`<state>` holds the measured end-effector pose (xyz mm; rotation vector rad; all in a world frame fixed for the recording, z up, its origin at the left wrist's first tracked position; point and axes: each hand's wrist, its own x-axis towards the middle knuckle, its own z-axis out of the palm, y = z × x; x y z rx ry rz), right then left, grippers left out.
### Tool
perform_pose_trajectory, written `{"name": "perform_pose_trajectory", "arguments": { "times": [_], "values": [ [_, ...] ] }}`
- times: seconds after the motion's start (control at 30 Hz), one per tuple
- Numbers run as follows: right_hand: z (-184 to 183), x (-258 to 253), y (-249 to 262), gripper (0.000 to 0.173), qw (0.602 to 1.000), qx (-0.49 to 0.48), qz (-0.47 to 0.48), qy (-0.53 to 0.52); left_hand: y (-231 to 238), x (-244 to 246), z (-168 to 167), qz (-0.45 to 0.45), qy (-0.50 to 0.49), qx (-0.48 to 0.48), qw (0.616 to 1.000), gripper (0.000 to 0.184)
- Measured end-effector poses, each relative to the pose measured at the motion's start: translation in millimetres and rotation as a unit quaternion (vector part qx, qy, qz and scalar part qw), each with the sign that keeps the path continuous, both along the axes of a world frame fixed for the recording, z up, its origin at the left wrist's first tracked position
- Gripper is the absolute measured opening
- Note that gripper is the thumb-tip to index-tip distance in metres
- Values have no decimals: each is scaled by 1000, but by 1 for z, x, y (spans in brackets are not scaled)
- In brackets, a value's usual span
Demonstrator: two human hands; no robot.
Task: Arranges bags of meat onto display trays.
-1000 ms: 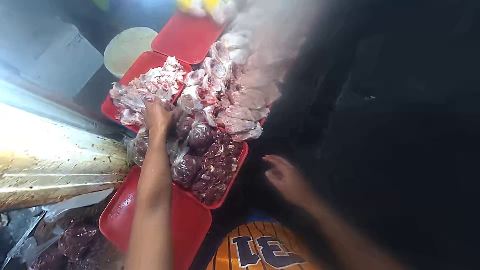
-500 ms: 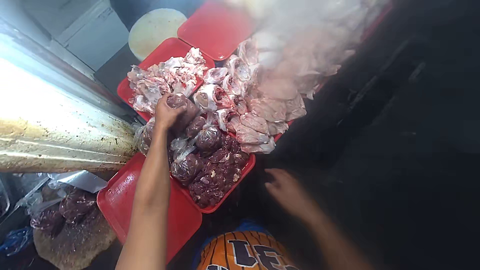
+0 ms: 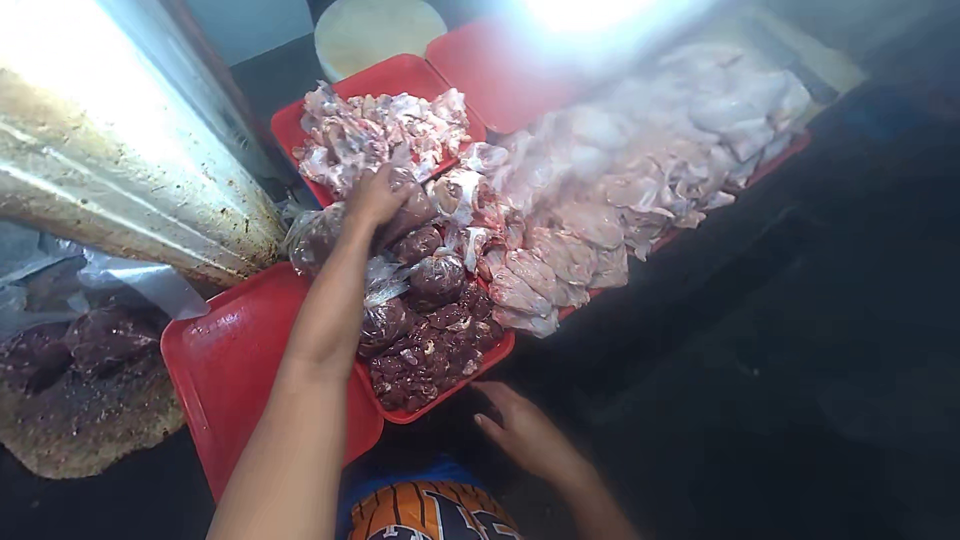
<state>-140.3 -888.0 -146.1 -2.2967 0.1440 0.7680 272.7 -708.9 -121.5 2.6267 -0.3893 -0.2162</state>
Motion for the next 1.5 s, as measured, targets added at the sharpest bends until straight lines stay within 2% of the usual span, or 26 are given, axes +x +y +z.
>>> {"name": "perform_pose_trajectory", "arguments": {
  "times": [0.1,0.2,0.27,0.33,0.4,0.43,0.5,0.53,0.6,0.67,0.77,0.83,0.9,0.97,1.03,1.07,1.13,1.2,1.27,1.33,1.4,1.43,1.47,1.5],
  "values": [
    [-3,-8,-5,55,999,-32,7,33,7,-20,3,28,-56,-65,996,72],
    [-6,-15,-1,53,999,-40,-10,8,58,-89,19,59,-142,-188,970,62],
    [-5,-13,8,50,999,-38,-24,-30,118,-150,24,65,-151,-258,952,50],
    [1,-7,22,48,996,-40,-39,-67,197,-210,16,104,-116,-283,946,41],
    [13,0,41,46,993,-48,-51,-92,290,-251,-5,214,-70,-281,933,36],
    [19,4,51,47,992,-55,-56,-101,340,-263,-17,293,-53,-278,913,33],
    [30,10,76,47,990,-67,-66,-108,442,-270,-33,434,-34,-227,871,36],
    [32,12,90,48,989,-77,-65,-106,488,-267,-37,474,-27,-194,859,40],
    [34,13,122,48,990,-91,-55,-94,557,-244,-32,479,-20,-148,865,50],
    [31,12,159,48,992,-95,-29,-80,603,-204,-30,406,0,-94,909,62],
    [30,8,218,48,995,-84,26,-37,655,-139,-62,218,43,-38,974,86],
    [43,4,245,51,995,-71,58,28,665,-110,-90,139,76,-36,987,103],
    [51,-3,254,54,993,-74,65,70,659,-90,-105,130,104,-1,986,107],
    [52,-17,249,56,991,-89,42,88,647,-83,-98,157,153,11,976,98],
    [48,-31,240,57,989,-113,5,95,648,-81,-93,191,193,-5,962,79],
    [44,-38,235,57,988,-123,-12,97,650,-85,-90,210,201,-34,956,69],
    [35,-54,220,57,985,-130,-39,106,649,-115,-84,277,188,-161,928,56],
    [24,-74,209,57,984,-119,-62,114,645,-157,-86,347,166,-295,875,61],
    [16,-90,201,57,984,-95,-88,124,630,-199,-80,327,144,-408,840,59],
    [9,-101,194,57,982,-70,-105,142,594,-239,-73,262,115,-537,793,53],
    [-1,-105,184,57,982,-51,-110,144,535,-271,-59,181,117,-658,721,49],
    [-7,-103,178,57,984,-42,-104,140,496,-277,-41,152,121,-674,712,52],
    [-13,-99,172,57,986,-33,-94,134,453,-278,-19,139,106,-655,735,57],
    [-19,-96,164,56,989,-23,-80,125,411,-275,2,140,73,-598,786,63]
  ]
}}
